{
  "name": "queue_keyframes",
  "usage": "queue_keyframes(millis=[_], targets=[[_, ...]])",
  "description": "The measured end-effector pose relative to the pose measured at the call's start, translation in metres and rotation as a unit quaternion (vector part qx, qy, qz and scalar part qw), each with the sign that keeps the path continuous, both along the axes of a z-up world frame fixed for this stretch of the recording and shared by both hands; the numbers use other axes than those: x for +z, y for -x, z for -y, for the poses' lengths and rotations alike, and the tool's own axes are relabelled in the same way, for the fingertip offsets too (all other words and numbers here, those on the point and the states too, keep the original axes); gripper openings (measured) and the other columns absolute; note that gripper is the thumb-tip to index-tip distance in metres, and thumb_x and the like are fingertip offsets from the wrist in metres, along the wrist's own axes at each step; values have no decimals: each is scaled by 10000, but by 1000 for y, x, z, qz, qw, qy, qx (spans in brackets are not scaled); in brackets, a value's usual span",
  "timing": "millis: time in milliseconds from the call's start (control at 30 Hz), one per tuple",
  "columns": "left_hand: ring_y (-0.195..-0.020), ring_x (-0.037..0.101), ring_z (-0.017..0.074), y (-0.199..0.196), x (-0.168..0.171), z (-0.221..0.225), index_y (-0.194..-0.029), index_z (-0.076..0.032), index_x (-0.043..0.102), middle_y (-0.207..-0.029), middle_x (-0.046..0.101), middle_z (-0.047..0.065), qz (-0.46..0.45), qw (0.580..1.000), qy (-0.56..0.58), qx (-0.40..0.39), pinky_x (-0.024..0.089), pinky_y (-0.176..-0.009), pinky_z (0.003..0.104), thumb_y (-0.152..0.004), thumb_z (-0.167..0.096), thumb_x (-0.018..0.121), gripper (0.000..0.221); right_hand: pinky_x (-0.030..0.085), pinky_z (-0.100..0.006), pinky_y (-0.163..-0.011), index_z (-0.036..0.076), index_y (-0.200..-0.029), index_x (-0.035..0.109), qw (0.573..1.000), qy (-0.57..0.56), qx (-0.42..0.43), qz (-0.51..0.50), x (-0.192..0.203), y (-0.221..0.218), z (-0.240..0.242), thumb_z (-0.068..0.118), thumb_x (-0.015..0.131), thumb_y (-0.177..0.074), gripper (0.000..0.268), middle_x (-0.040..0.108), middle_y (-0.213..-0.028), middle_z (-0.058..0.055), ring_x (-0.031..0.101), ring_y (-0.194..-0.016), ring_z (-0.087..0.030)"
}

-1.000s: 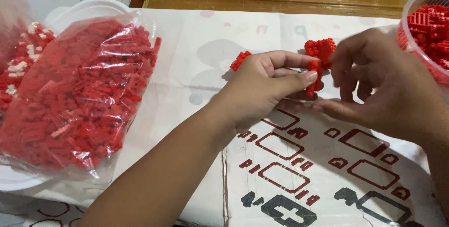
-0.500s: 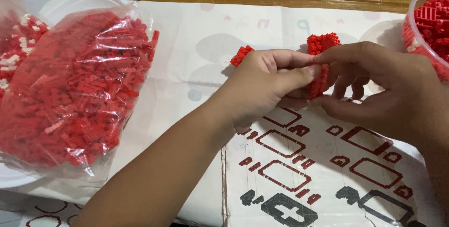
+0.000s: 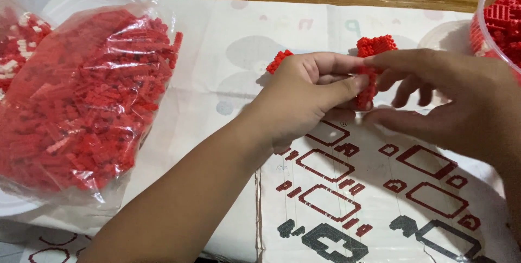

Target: Assembling small red interlocking toy blocks into a larger structure on a table.

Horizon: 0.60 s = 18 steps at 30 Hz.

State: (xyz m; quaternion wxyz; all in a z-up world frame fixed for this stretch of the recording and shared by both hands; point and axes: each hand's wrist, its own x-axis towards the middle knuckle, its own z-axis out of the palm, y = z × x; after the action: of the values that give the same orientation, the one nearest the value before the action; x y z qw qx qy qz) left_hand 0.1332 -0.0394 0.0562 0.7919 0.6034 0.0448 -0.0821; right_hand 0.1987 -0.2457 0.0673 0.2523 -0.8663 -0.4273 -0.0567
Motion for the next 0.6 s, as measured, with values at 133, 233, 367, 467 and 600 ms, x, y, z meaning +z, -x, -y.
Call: queue_keyframes(millis=[133,233,367,467,600], targets=[[-685,701,137,-5,-7,-1,-1246,57,697,-864,751,150,17,999,27,14,622,-644,242,-917,-54,662,350,520,-299,-364,-63,-1232,699,999,38,6,15,-1,-22,15,44,846,-734,530,755,-886,-199,701,-581,-224],[-657,697,141,-5,-5,-1,-1252,45,693,-897,771,177,8,1000,21,22,611,-601,228,-918,-68,653,354,364,-286,-333,-18,-932,761,997,56,-53,-15,-2,-27,20,68,839,-835,151,635,-509,-118,483,-367,-172],[-565,621,109,-4,-3,-2,-1235,-5,712,-830,768,150,-20,999,14,29,472,-458,197,-923,-109,658,334,437,-203,-413,224,-618,811,908,383,-141,-98,2,-25,8,475,997,-600,312,721,-407,48,600,-350,-75],[-597,647,111,-2,2,-2,-1229,-17,720,-848,777,153,-32,999,0,29,511,-503,204,-918,-110,661,330,461,-164,-513,272,-652,830,854,476,-157,-141,3,-21,1,567,1042,-602,366,738,-490,94,602,-451,-44],[-766,741,170,-2,2,-2,-1226,10,702,-917,769,164,-33,999,8,24,573,-574,222,-930,-80,646,315,470,-180,-547,254,-711,864,839,485,-166,-182,7,-19,-5,489,1064,-635,318,765,-558,79,632,-511,-52]])
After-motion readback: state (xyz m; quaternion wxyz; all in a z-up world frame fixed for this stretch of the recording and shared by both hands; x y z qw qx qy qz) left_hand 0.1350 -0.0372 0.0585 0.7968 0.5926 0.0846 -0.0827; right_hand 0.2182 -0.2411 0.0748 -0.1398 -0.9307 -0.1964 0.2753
